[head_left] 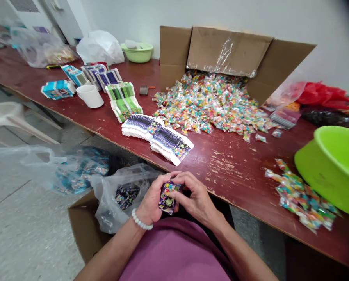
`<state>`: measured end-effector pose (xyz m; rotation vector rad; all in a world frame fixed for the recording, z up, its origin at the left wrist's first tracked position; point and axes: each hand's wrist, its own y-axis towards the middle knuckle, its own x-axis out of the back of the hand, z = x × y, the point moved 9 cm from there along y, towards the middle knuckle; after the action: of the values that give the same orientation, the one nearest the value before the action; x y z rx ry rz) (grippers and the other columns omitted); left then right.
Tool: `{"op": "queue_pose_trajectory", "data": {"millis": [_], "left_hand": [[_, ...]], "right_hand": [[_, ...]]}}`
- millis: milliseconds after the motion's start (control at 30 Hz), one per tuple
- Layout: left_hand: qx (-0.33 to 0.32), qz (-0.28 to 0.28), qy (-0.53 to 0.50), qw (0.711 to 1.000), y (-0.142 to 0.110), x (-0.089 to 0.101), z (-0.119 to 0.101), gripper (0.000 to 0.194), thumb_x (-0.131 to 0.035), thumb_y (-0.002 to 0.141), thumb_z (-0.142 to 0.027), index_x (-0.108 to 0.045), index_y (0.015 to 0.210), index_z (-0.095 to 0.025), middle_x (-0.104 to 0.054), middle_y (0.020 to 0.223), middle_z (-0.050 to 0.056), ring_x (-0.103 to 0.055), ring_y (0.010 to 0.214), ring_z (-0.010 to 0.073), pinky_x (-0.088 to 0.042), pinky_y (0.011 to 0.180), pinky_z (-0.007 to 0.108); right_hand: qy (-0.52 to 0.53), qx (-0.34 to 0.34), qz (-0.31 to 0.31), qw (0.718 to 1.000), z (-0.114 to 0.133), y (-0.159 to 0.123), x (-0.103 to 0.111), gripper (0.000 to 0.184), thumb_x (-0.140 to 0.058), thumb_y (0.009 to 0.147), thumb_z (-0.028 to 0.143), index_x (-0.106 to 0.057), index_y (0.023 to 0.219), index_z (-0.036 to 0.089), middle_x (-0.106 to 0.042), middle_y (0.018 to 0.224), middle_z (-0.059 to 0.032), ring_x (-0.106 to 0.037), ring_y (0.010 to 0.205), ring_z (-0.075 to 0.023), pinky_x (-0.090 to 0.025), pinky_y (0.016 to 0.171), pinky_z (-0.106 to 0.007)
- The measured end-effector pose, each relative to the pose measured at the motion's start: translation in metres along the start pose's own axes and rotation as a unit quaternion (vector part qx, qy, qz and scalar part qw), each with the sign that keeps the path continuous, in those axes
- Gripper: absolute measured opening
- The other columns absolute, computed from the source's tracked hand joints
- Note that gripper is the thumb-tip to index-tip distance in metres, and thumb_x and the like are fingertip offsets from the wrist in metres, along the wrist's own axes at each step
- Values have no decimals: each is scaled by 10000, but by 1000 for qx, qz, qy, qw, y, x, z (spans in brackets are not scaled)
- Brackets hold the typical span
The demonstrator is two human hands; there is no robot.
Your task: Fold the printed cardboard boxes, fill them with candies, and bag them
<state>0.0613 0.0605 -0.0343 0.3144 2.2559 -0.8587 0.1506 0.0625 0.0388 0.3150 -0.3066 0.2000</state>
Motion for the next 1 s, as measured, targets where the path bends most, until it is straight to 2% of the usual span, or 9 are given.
{"op": "queue_pose_trajectory", "data": {"millis": [100,233,433,567,667,767,833,900,1000], "left_hand": [[-39,-42,-7,998,1,14,-5,334,-614,858,-308,-703,1139,-150,-738,960,58,-701,710,153,-576,652,236],[-119,-92,15,989,-1,35,-21,310,-674,834,-297,-712,1110,-159,-725,1123,66,-672,1054,202,-518,928,265],[-131,-107,46,985,2,46,-21,407,-644,862,-449,-702,1149,-166,-718,1150,84,-646,1116,238,-456,1034,345],[-165,-144,121,968,-7,61,-27,423,-653,845,-491,-690,1127,-178,-710,1151,76,-659,1056,233,-498,960,334],[-191,-212,273,919,-25,88,-44,486,-561,883,-559,-635,1217,-213,-694,1151,75,-670,956,231,-536,852,356],[-213,-321,440,811,-48,123,-69,553,-486,897,-598,-578,1300,-230,-657,1210,91,-637,1040,265,-501,933,432],[-243,-354,513,743,-60,135,-82,580,-474,899,-585,-544,1337,-212,-621,1270,110,-591,1139,285,-441,1023,476],[-272,-342,549,712,-64,135,-88,556,-466,909,-556,-543,1327,-199,-606,1291,116,-568,1179,286,-418,1053,482],[-307,-308,568,699,-63,120,-87,455,-482,924,-491,-576,1271,-211,-619,1273,101,-580,1168,266,-443,1032,445]], "right_hand": [[-79,41,-4,996,0,-6,-14,438,-799,779,332,-596,1137,182,-630,1155,-133,-579,1069,-269,-486,914,-419],[-210,59,38,975,4,-6,-38,936,-875,636,336,-394,1410,120,-515,1360,-212,-488,1178,-347,-433,975,-506],[-285,64,54,955,9,3,-52,779,-759,666,214,-444,1372,124,-575,1268,-176,-500,1104,-337,-419,935,-498],[-221,81,100,967,3,11,-51,916,-846,643,432,-402,1401,173,-573,1286,-149,-536,1100,-315,-447,918,-451],[-217,75,68,971,-16,37,-19,1005,-814,661,610,-344,1453,209,-501,1400,-166,-487,1243,-342,-407,1018,-479],[-309,-28,-69,948,-57,73,40,819,-726,795,560,-390,1441,185,-510,1376,-195,-467,1260,-374,-389,1023,-529],[-369,-119,-81,918,-87,90,64,874,-750,749,596,-417,1433,166,-485,1395,-210,-457,1248,-408,-407,980,-559],[-404,-176,-59,896,-108,99,72,870,-758,694,665,-505,1363,170,-475,1403,-206,-451,1234,-430,-411,952,-575],[-415,-196,-57,887,-117,99,72,771,-740,663,722,-615,1198,182,-505,1358,-184,-464,1200,-421,-409,934,-568]]}}
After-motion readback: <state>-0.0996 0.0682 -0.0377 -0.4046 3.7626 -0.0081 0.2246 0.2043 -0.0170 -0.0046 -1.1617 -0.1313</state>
